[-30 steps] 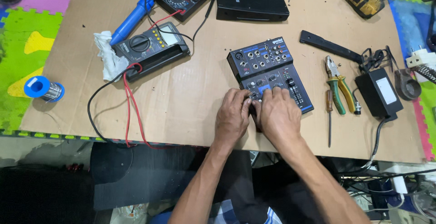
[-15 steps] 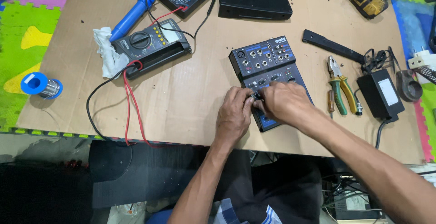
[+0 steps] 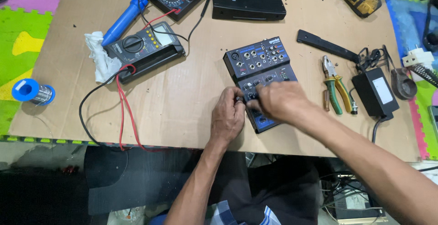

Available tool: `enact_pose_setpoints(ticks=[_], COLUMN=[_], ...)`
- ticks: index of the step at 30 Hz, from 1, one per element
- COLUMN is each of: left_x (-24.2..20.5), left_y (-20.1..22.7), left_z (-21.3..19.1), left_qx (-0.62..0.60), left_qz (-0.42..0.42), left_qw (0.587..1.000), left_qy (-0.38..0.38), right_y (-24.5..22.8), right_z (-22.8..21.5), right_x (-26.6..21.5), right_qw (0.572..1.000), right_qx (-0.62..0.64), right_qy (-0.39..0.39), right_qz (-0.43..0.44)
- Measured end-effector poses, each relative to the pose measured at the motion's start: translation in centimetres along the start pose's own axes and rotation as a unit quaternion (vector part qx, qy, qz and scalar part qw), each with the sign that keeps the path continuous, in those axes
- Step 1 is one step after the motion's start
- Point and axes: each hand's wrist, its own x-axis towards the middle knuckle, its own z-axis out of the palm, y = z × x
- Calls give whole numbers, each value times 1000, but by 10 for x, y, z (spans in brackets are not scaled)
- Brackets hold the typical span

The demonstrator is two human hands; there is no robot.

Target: The person assembles small gray cylindrical components onto a blue electronic device with multiple ports and knobs. They pick up the components from the table and insert them into the device one by one, occasionally adjusting the knobs on the device.

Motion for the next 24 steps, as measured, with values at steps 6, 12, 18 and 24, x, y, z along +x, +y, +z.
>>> enact_pose_setpoints(ticks=[6, 12, 18, 24], left_x=[6, 5, 5, 3], left_y=[11, 8, 8, 7], left_z=[1, -4, 4, 6], left_qx=[88, 105, 134, 145], left_qz=[-38, -41, -51, -37], left_qw=[993, 990, 987, 987], left_qy=[-62, -86, -68, -58], right_y=[24, 16, 21, 25], right_z=[48, 7, -2, 2], right_x=[45, 46, 39, 39], right_qw=[966, 995, 992, 987], right_qx=[-66, -21, 27, 84], right_qy=[209, 36, 8, 2], right_qz=[-136, -88, -121, -136])
